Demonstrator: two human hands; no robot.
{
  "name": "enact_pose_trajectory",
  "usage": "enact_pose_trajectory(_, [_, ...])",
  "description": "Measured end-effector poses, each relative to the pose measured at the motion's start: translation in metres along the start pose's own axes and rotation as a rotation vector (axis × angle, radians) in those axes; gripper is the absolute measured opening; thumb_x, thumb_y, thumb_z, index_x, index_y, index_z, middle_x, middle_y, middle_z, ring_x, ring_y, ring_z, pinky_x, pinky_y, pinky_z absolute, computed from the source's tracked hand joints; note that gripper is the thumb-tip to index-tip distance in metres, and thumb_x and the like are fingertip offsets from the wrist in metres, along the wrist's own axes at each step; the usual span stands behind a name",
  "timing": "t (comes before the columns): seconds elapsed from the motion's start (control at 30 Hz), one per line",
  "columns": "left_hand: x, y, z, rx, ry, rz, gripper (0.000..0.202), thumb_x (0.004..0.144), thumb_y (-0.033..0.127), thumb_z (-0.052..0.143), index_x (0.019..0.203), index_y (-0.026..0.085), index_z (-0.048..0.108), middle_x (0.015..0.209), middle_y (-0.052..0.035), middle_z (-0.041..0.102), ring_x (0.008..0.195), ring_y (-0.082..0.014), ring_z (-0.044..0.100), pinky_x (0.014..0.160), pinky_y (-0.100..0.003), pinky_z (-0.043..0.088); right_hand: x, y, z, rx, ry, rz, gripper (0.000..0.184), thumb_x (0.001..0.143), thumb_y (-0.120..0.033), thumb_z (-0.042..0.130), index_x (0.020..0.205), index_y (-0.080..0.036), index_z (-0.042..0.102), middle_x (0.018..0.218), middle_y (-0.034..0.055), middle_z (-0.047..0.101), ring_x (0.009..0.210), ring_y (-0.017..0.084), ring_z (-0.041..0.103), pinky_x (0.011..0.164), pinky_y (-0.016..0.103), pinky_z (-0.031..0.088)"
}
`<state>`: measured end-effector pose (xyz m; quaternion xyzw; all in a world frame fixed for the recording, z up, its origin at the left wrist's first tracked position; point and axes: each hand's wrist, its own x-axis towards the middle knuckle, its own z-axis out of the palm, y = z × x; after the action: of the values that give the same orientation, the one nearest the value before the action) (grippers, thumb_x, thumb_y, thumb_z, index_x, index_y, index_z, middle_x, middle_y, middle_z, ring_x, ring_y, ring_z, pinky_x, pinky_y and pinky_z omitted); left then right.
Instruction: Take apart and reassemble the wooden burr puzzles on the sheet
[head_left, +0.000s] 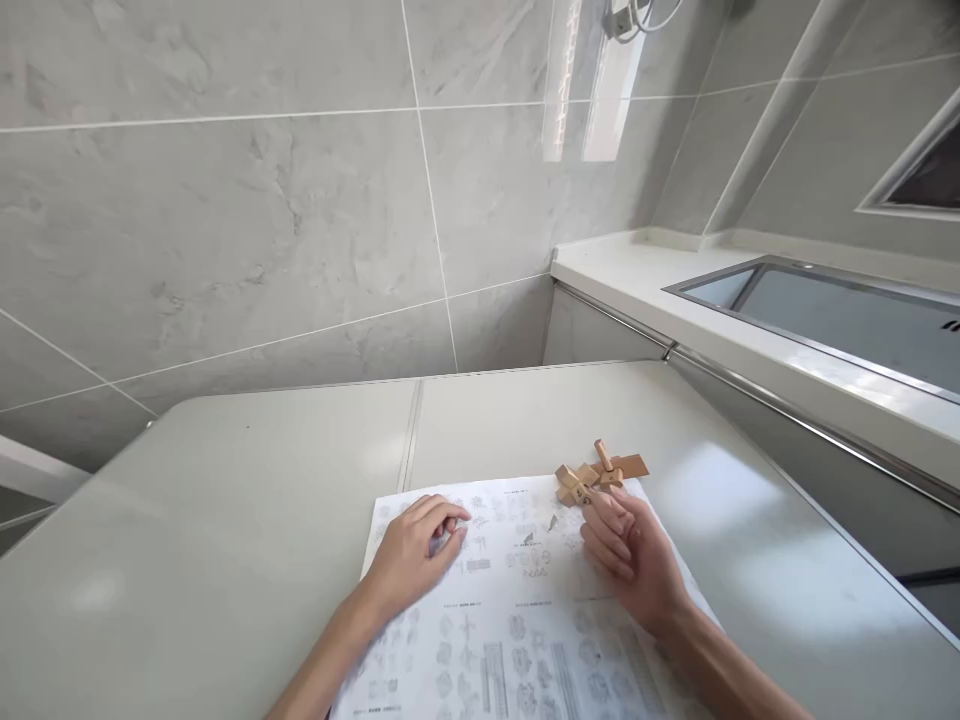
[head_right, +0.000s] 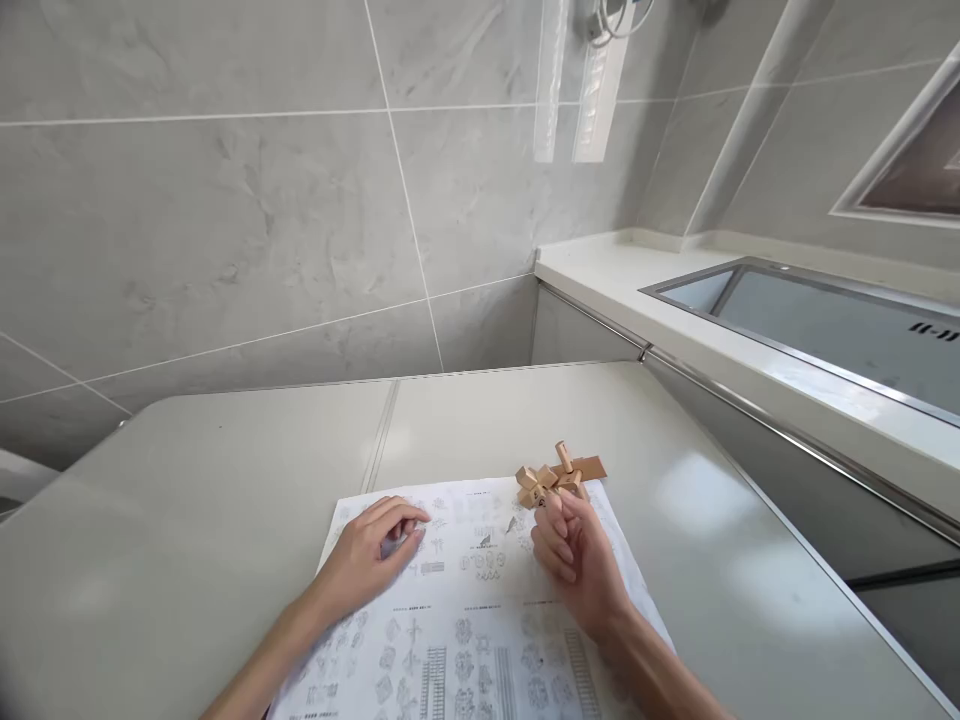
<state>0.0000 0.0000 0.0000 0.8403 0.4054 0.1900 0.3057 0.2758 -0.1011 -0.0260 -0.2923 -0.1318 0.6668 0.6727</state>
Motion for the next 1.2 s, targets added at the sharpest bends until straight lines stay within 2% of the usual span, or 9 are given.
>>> enact_pose_trajectory(0.13, [0.001, -0.001, 0.001, 0.003, 0.004, -0.016, 0.025, 0.101, 0.04, 0.055, 0.102, 0.028, 0.077, 0.087, -0.0049, 0.069, 0.08, -0.0213, 0.064, 0.066, -0.028, 0.051, 0.007, -0.006, -0.009, 0.096, 0.062, -0.004, 0.047, 0.097, -0.04, 0.07, 0.059, -0.022, 0.047, 0.047, -0.0103, 0.034, 0.039, 0.007, 0.014, 0.036, 0.021, 0.023])
enact_pose_trajectory(0.3, [0.001, -0.002, 0.0, -0.008, -0.012, -0.07, 0.026, 0.102, 0.041, 0.054, 0.103, 0.028, 0.076, 0.087, -0.0044, 0.068, 0.079, -0.0209, 0.063, 0.066, -0.029, 0.049, 0.013, -0.009, -0.021, 0.287, 0.069, 0.1, 0.046, 0.099, -0.04, 0.07, 0.062, -0.022, 0.049, 0.047, -0.0105, 0.038, 0.035, 0.005, 0.02, 0.031, 0.017, 0.024])
enact_pose_trajectory(0.47, [0.001, -0.003, 0.001, -0.005, -0.005, -0.068, 0.026, 0.102, 0.041, 0.054, 0.102, 0.027, 0.075, 0.087, -0.0041, 0.068, 0.078, -0.0204, 0.063, 0.065, -0.028, 0.049, 0.015, -0.014, -0.024, 0.299, 0.053, 0.14, 0.029, 0.1, -0.044, 0.071, 0.089, -0.017, 0.065, 0.046, -0.0132, 0.039, 0.031, 0.003, 0.023, 0.028, 0.012, 0.024])
enact_pose_trajectory(0.6, [0.002, -0.002, 0.0, -0.001, -0.001, -0.061, 0.026, 0.102, 0.041, 0.054, 0.101, 0.026, 0.075, 0.086, -0.0042, 0.068, 0.077, -0.0201, 0.062, 0.064, -0.028, 0.049, 0.016, -0.013, -0.026, 0.301, 0.034, 0.13, 0.028, 0.1, -0.043, 0.073, 0.099, -0.016, 0.066, 0.049, -0.0134, 0.041, 0.03, 0.003, 0.03, 0.027, 0.012, 0.027])
enact_pose_trajectory(0.8, [0.001, -0.002, 0.001, 0.0, -0.003, -0.059, 0.025, 0.103, 0.039, 0.054, 0.102, 0.027, 0.075, 0.087, -0.0027, 0.067, 0.077, -0.0193, 0.062, 0.065, -0.028, 0.05, 0.016, -0.011, -0.033, 0.369, -0.019, 0.09, 0.031, 0.111, -0.041, 0.055, 0.124, -0.014, 0.061, 0.052, -0.0137, 0.043, 0.031, 0.004, 0.039, 0.028, 0.012, 0.038])
enact_pose_trajectory(0.97, [0.0, -0.002, 0.001, 0.007, -0.004, -0.049, 0.024, 0.103, 0.039, 0.054, 0.102, 0.027, 0.075, 0.086, -0.0025, 0.067, 0.076, -0.0192, 0.062, 0.065, -0.028, 0.05, 0.015, -0.011, -0.031, 0.359, -0.05, 0.064, 0.024, 0.112, -0.039, 0.054, 0.115, -0.016, 0.061, 0.054, -0.0135, 0.042, 0.032, 0.003, 0.041, 0.03, 0.012, 0.039])
enact_pose_trajectory(1.1, [0.001, -0.003, 0.001, 0.009, -0.002, -0.045, 0.024, 0.103, 0.039, 0.054, 0.102, 0.027, 0.075, 0.087, -0.0025, 0.067, 0.076, -0.0192, 0.062, 0.065, -0.028, 0.05, 0.015, -0.009, -0.028, 0.307, -0.02, 0.038, 0.019, 0.11, -0.037, 0.061, 0.108, -0.019, 0.06, 0.057, -0.0134, 0.042, 0.032, 0.002, 0.036, 0.031, 0.011, 0.038])
enact_pose_trajectory(1.2, [0.001, -0.002, 0.002, 0.007, -0.001, -0.045, 0.024, 0.103, 0.038, 0.054, 0.102, 0.027, 0.075, 0.087, -0.0026, 0.067, 0.076, -0.0192, 0.062, 0.065, -0.028, 0.049, 0.014, -0.008, -0.023, 0.225, 0.016, 0.007, 0.022, 0.106, -0.042, 0.068, 0.105, -0.021, 0.06, 0.059, -0.0133, 0.04, 0.033, 0.001, 0.029, 0.031, 0.011, 0.036])
